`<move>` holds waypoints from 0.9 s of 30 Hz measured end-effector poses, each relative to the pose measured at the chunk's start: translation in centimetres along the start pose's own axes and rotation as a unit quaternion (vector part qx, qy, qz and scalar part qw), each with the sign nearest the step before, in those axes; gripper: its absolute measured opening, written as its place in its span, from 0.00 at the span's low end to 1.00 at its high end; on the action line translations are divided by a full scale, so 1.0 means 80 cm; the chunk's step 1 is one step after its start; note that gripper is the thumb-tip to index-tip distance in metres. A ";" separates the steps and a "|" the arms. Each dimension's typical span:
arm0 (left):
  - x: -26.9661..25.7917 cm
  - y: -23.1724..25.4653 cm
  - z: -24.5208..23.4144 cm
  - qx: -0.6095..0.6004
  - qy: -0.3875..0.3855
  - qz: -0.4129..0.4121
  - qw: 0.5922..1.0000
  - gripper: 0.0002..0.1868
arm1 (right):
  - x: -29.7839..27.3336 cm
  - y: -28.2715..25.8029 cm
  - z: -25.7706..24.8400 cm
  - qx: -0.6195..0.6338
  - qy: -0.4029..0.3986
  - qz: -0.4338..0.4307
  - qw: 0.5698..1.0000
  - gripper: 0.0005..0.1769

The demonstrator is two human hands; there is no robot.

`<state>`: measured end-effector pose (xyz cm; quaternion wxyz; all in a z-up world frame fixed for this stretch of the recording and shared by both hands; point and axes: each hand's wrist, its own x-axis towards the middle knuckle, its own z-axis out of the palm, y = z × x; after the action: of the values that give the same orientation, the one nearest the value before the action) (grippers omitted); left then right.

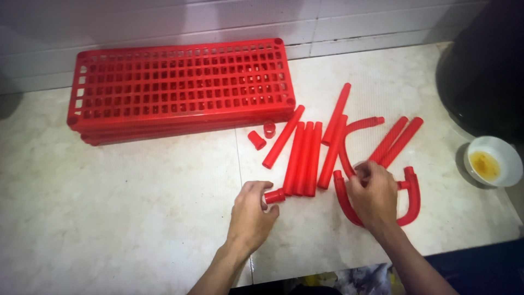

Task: The person disassembles a red plastic stool by removing the legs and stacking the seat panels. They then sort the detached legs and curved connectors on the floor before beginning to reattach the legs to the seat panels.

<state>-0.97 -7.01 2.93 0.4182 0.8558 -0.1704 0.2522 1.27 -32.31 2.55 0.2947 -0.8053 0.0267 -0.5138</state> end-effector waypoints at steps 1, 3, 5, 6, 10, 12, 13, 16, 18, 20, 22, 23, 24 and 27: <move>0.000 0.000 0.001 0.005 -0.003 0.001 1.000 0.26 | -0.004 0.002 -0.002 -0.007 0.011 -0.011 1.000 0.14; 0.000 -0.001 0.003 0.003 -0.012 0.000 1.000 0.25 | -0.009 0.000 -0.006 -0.003 -0.009 0.021 1.000 0.14; 0.000 -0.004 0.005 0.007 -0.013 0.010 1.000 0.24 | -0.018 -0.002 -0.014 0.019 -0.070 0.104 0.992 0.15; 0.000 -0.006 0.006 0.013 -0.009 0.021 1.000 0.24 | -0.021 -0.005 -0.012 0.024 -0.077 0.094 0.992 0.15; 0.002 -0.010 0.008 0.053 0.005 0.051 0.997 0.18 | -0.034 -0.015 -0.004 -0.014 -0.107 0.052 0.993 0.17; 0.001 -0.010 0.006 0.046 -0.015 0.045 0.998 0.18 | -0.038 -0.018 0.001 -0.040 -0.094 0.009 0.995 0.17; 0.001 -0.010 0.004 0.043 -0.025 0.041 0.998 0.19 | -0.041 -0.021 0.006 -0.042 -0.074 -0.022 0.996 0.18; 0.003 -0.009 -0.003 0.065 -0.066 -0.008 0.996 0.24 | -0.042 -0.033 0.011 -0.035 -0.042 -0.096 0.994 0.20; 0.009 -0.012 -0.009 0.059 -0.052 -0.014 0.997 0.28 | -0.039 -0.047 0.013 -0.015 -0.045 -0.120 0.992 0.25; 0.013 -0.018 -0.014 0.053 -0.026 -0.006 0.998 0.29 | -0.034 -0.066 0.012 0.017 -0.064 -0.127 0.990 0.31; 0.017 -0.028 -0.020 0.046 0.011 0.015 0.999 0.28 | -0.029 -0.087 0.011 0.001 -0.120 -0.158 0.980 0.34; 0.022 -0.032 -0.025 0.050 0.044 0.033 0.997 0.27 | -0.027 -0.098 0.010 -0.008 -0.149 -0.173 0.974 0.36; 0.028 -0.035 -0.030 0.055 0.077 0.050 0.994 0.26 | -0.026 -0.107 0.009 -0.025 -0.186 -0.174 0.967 0.37; 0.044 -0.039 -0.051 0.076 0.144 0.073 0.984 0.23 | -0.025 -0.122 0.009 -0.073 -0.265 -0.175 0.946 0.38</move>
<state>2.29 -2.15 5.11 0.3523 0.8251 -0.1510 0.4151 -1.61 -23.21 5.62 0.1372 -0.9237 -0.1559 -0.3220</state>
